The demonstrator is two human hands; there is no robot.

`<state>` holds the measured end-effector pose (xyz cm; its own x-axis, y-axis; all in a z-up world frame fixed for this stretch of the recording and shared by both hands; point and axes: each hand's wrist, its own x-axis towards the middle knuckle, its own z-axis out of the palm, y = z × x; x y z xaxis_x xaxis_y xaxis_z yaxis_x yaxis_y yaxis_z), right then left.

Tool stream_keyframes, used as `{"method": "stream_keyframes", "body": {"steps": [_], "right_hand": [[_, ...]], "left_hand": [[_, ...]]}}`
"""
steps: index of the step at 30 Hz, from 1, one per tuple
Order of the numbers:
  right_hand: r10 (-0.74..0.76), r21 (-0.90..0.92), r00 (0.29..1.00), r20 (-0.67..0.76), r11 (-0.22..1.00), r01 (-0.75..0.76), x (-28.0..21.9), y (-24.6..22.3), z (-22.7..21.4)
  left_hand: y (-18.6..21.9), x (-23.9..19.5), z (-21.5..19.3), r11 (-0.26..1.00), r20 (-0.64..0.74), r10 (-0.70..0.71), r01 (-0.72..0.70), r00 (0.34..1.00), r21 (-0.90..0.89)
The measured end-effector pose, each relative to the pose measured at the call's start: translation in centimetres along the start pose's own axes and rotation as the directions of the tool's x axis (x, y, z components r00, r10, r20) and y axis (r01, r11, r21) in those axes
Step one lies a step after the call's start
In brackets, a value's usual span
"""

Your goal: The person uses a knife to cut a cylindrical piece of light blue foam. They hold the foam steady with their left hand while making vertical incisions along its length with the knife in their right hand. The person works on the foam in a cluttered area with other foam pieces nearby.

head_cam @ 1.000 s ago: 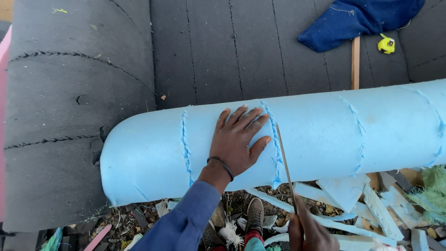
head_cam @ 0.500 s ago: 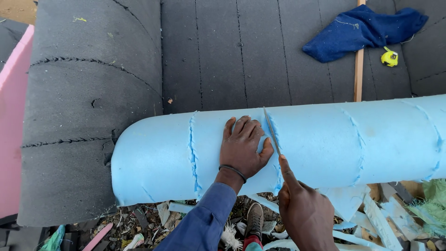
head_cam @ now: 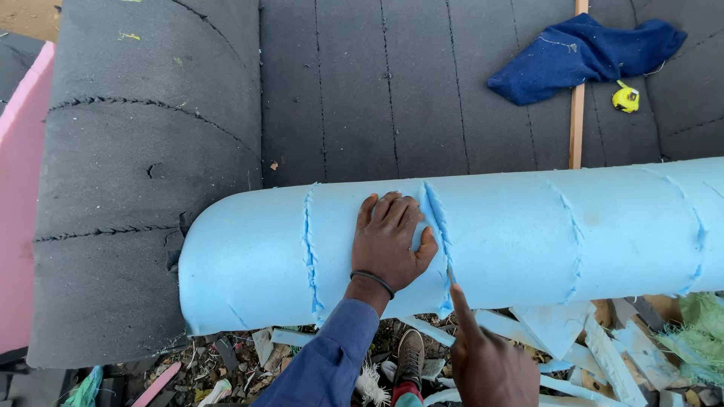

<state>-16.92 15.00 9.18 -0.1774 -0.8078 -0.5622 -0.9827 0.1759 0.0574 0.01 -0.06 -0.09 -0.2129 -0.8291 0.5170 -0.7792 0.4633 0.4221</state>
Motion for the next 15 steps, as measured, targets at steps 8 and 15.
{"method": "stream_keyframes", "body": {"steps": [8,15], "right_hand": [[-0.064,-0.098,0.958,-0.28,0.994,0.038,-1.6,3.6,16.2],[-0.184,-0.039,0.842,-0.508,0.981,0.191,-0.7,4.4,23.6]], "left_hand": [[-0.5,-0.2,-0.2,0.993,0.083,-0.061,0.069,0.995,-0.097],[-0.4,-0.3,-0.1,0.993,0.097,-0.081,0.088,0.992,-0.072]]}}
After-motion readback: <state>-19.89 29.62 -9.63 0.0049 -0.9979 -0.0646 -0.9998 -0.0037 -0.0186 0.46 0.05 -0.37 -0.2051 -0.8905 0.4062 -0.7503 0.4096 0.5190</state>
